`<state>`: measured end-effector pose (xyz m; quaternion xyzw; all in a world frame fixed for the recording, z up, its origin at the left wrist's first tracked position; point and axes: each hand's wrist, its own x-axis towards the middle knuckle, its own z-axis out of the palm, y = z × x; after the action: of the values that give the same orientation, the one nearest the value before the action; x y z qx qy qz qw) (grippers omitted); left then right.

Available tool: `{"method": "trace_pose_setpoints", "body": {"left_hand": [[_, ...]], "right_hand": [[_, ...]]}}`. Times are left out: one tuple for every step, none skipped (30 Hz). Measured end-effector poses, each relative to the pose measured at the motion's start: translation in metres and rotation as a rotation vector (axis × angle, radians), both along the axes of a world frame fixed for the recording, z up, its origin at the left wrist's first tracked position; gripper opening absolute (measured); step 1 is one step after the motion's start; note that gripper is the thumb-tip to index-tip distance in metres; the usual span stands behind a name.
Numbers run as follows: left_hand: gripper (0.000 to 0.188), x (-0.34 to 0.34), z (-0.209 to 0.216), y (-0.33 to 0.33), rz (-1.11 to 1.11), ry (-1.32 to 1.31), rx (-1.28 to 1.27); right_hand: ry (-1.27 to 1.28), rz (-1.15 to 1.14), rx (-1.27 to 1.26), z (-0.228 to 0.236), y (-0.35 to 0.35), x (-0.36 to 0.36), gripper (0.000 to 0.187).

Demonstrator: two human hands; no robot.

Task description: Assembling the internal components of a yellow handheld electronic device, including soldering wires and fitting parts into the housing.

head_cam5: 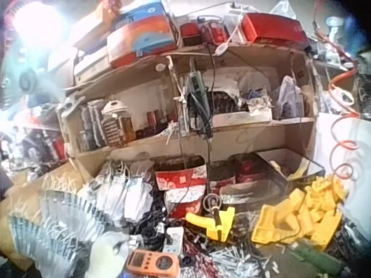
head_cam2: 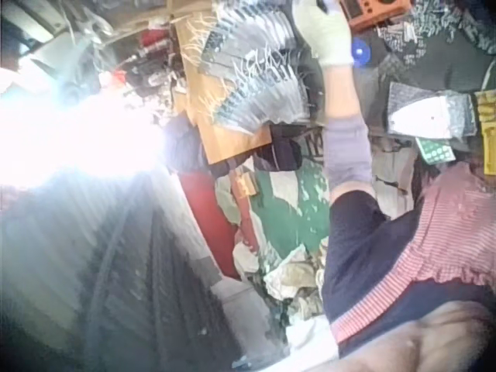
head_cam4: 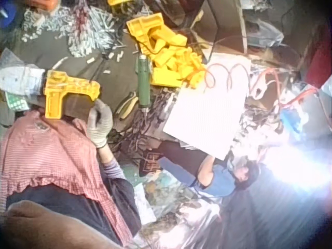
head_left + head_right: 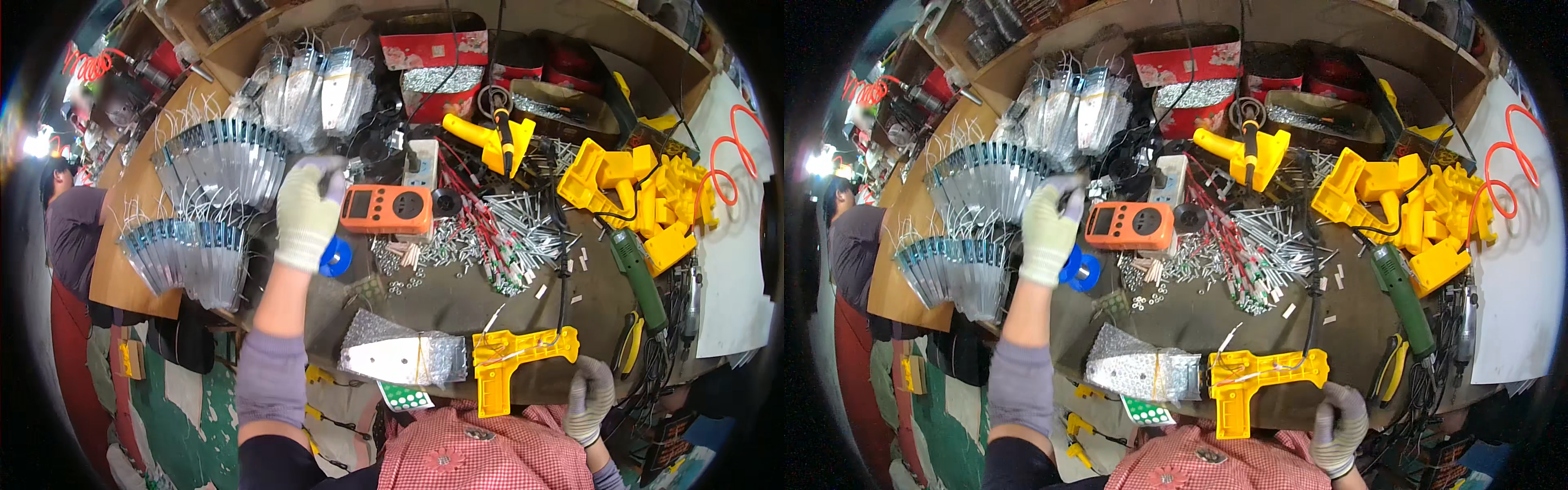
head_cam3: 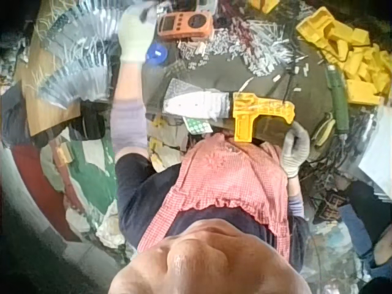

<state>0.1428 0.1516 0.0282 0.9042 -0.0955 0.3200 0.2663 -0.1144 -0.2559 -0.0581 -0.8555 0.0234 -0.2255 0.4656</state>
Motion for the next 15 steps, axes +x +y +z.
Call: {"method": "trace_pose_setpoints", "body": {"left_hand": [[0.019, 0.02, 0.0, 0.003, 0.032, 0.047, 0.092], [0.019, 0.045, -0.008, 0.008, 0.065, 0.079, 0.175], [0.02, 0.069, -0.018, 0.014, 0.154, 0.15, 0.271], [0.024, 0.086, -0.017, 0.015, 0.216, 0.196, 0.366], [0.026, 0.098, -0.017, 0.018, 0.301, 0.349, 0.407], [0.028, 0.107, -0.011, 0.012, 0.38, 0.502, 0.441], [0.028, 0.12, -0.018, 0.015, 0.413, 0.55, 0.465], [0.028, 0.126, -0.018, 0.017, 0.414, 0.543, 0.465], [0.027, 0.132, -0.018, 0.016, 0.382, 0.587, 0.452], [0.027, 0.138, -0.017, 0.016, 0.352, 0.632, 0.44], [0.025, 0.138, -0.016, 0.02, 0.346, 0.546, 0.454], [0.023, 0.139, -0.01, 0.019, 0.324, 0.498, 0.378], [0.023, 0.139, -0.011, 0.034, 0.273, 0.307, 0.343], [0.022, 0.139, -0.011, 0.048, 0.219, 0.119, 0.308], [0.021, 0.144, -0.001, 0.043, 0.129, 0.248, 0.206]], "right_hand": [[-0.127, 0.072, -0.19, 0.001, -0.001, 0.006, 0.024], [-0.131, 0.063, -0.19, 0.002, 0.0, 0.009, 0.024], [-0.12, 0.131, -0.228, 0.004, 0.004, 0.013, 0.025], [-0.112, 0.199, -0.266, 0.006, 0.006, 0.016, 0.025], [-0.12, 0.244, -0.285, 0.006, 0.008, 0.018, 0.028], [-0.127, 0.236, -0.287, 0.007, 0.007, 0.02, 0.028], [-0.142, 0.278, -0.313, 0.008, 0.006, 0.02, 0.028], [-0.158, 0.322, -0.337, 0.009, 0.006, 0.021, 0.027], [-0.149, 0.305, -0.337, 0.009, 0.006, 0.022, 0.029], [-0.152, 0.301, -0.338, 0.009, 0.007, 0.022, 0.029], [-0.154, 0.302, -0.354, 0.009, 0.008, 0.023, 0.03], [-0.152, 0.298, -0.371, 0.008, 0.008, 0.024, 0.031], [-0.169, 0.309, -0.372, 0.006, 0.009, 0.025, 0.03], [-0.172, 0.312, -0.361, 0.006, 0.009, 0.026, 0.03], [-0.134, 0.333, -0.328, 0.006, 0.008, 0.025, 0.031]]}}
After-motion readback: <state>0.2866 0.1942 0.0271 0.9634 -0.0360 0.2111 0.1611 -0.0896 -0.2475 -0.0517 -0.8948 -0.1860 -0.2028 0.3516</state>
